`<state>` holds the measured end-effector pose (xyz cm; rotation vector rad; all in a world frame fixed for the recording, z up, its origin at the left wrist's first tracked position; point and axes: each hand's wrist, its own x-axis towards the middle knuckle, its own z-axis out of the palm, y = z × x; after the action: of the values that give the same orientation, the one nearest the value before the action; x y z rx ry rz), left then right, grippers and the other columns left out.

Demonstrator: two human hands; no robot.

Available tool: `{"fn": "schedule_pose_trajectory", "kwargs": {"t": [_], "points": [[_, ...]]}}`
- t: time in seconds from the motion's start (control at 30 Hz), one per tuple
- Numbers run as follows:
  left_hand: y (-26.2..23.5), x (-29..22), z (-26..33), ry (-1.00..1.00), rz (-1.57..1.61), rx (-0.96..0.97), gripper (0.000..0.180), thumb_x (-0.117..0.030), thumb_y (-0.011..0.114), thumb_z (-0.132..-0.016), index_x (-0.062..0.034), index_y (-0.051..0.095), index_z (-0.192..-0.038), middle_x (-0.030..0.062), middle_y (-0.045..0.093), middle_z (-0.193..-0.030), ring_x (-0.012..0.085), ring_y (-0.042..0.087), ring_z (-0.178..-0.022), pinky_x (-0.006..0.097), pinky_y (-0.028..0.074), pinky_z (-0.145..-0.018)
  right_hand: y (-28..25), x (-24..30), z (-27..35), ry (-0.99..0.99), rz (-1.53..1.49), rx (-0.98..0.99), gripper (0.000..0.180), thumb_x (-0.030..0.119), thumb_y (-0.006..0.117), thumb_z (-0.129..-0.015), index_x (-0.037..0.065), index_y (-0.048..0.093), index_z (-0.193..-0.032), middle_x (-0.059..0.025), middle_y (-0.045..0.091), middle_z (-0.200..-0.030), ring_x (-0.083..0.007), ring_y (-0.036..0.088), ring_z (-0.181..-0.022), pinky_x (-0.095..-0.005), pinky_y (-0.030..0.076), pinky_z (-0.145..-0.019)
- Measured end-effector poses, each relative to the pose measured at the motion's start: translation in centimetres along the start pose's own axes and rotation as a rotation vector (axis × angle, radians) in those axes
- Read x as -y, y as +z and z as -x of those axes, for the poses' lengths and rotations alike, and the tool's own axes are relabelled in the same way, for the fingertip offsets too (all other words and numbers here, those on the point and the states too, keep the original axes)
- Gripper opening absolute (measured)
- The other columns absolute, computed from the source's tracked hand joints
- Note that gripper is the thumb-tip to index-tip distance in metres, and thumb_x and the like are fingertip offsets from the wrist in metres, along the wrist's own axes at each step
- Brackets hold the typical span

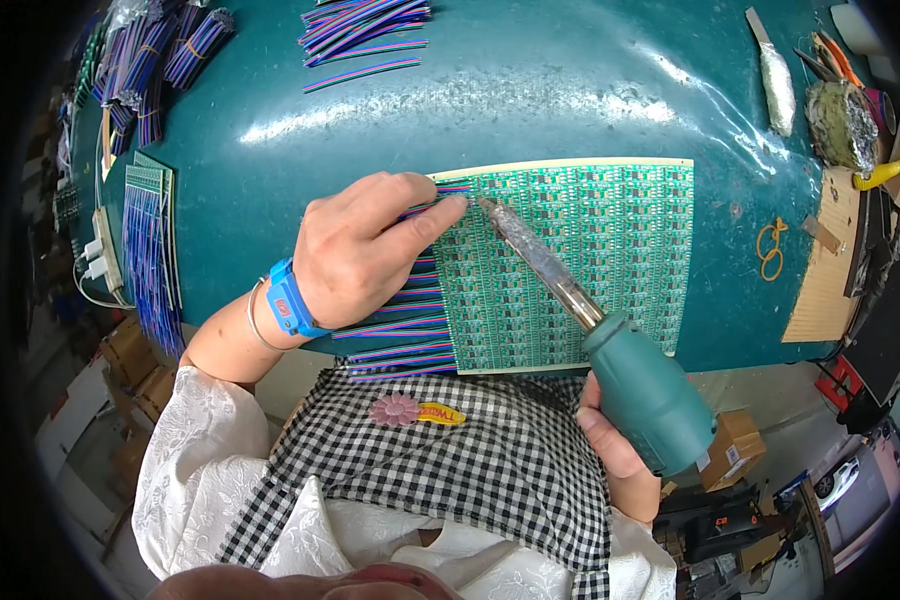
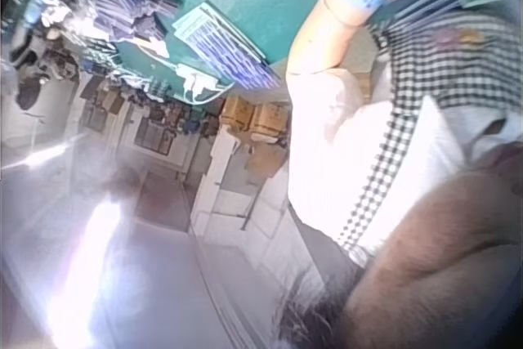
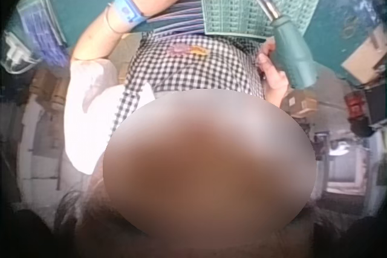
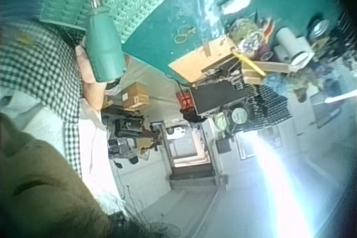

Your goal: Assembling small wires onto a printed circuit board using a glue gun.

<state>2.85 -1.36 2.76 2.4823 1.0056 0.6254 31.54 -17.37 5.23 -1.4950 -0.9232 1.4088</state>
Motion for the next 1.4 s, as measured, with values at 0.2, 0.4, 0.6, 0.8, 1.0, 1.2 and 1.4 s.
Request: {"fn": "schedule_pose_trajectory", "kwargs": {"t": [0.2,0.4,0.6,0.8,1.0,1.2,1.4], "points": [[0.1,0.1,0.0,0.007,-0.006,-0.010,0.039,0.000,0.070,-0.069,-0.0026,0.074,-0.107,0.0081,0.064,-0.097,0.0218,0.066,-0.076,0.032,0.055,-0.056,-0.6,0.4,-0.3,0.084,-0.012,0.101,0.043,-0.002,0.074,-0.072,-0.002,0.060,-0.113,-0.0047,0.060,-0.079,-0.0144,0.056,-0.067,-0.0295,0.048,-0.061],[0.0,0.0,0.0,0.008,-0.025,0.002,0.040,-0.001,0.070,-0.068,-0.0027,0.074,-0.108,0.0077,0.064,-0.097,0.0213,0.065,-0.075,0.032,0.054,-0.055,0.0,1.0,-0.3,0.106,-0.075,0.001,0.052,0.006,0.078,-0.074,-0.005,0.053,-0.118,-0.0089,0.055,-0.072,-0.0175,0.054,-0.054,-0.0296,0.048,-0.049],[0.0,0.0,0.0,0.007,-0.020,0.001,0.040,-0.001,0.070,-0.069,-0.0024,0.073,-0.108,0.0078,0.064,-0.097,0.0214,0.065,-0.075,0.032,0.054,-0.056,0.0,0.8,-0.3,0.063,-0.089,0.004,0.052,0.007,0.079,-0.076,-0.005,0.052,-0.119,-0.0086,0.055,-0.069,-0.0181,0.056,-0.053,-0.0292,0.048,-0.048],[0.0,0.2,0.0,0.006,-0.005,0.015,0.038,-0.001,0.069,-0.070,-0.0019,0.074,-0.108,0.0081,0.064,-0.097,0.0215,0.065,-0.076,0.032,0.054,-0.056,0.4,1.1,-0.2,0.116,-0.044,-0.028,0.051,0.007,0.079,-0.074,-0.006,0.053,-0.116,-0.0090,0.056,-0.069,-0.0181,0.055,-0.053,-0.0293,0.048,-0.050],[-0.1,0.4,0.0,0.010,0.013,0.019,0.036,-0.001,0.069,-0.071,-0.0022,0.074,-0.107,0.0085,0.066,-0.098,0.0219,0.066,-0.077,0.032,0.055,-0.056,0.4,0.5,-0.4,0.026,0.000,-0.018,0.045,0.006,0.078,-0.072,-0.004,0.053,-0.108,-0.0090,0.055,-0.069,-0.0184,0.056,-0.053,-0.0299,0.049,-0.049],[0.0,0.4,0.0,0.022,0.003,0.012,0.036,-0.003,0.070,-0.072,-0.0019,0.074,-0.107,0.0083,0.065,-0.098,0.0214,0.065,-0.076,0.032,0.054,-0.056,0.3,0.5,-0.4,0.055,0.018,-0.008,0.044,0.007,0.078,-0.072,-0.004,0.054,-0.107,-0.0087,0.055,-0.069,-0.0185,0.056,-0.053,-0.0300,0.050,-0.049],[-0.1,0.2,-0.1,0.043,-0.029,-0.006,0.036,-0.004,0.069,-0.072,-0.0008,0.074,-0.107,0.0075,0.064,-0.098,0.0195,0.063,-0.073,0.031,0.053,-0.055,-0.4,-0.1,-0.6,0.004,0.080,0.046,0.050,0.009,0.079,-0.073,-0.005,0.053,-0.114,-0.0084,0.055,-0.070,-0.0174,0.055,-0.053,-0.0291,0.048,-0.048]]}}
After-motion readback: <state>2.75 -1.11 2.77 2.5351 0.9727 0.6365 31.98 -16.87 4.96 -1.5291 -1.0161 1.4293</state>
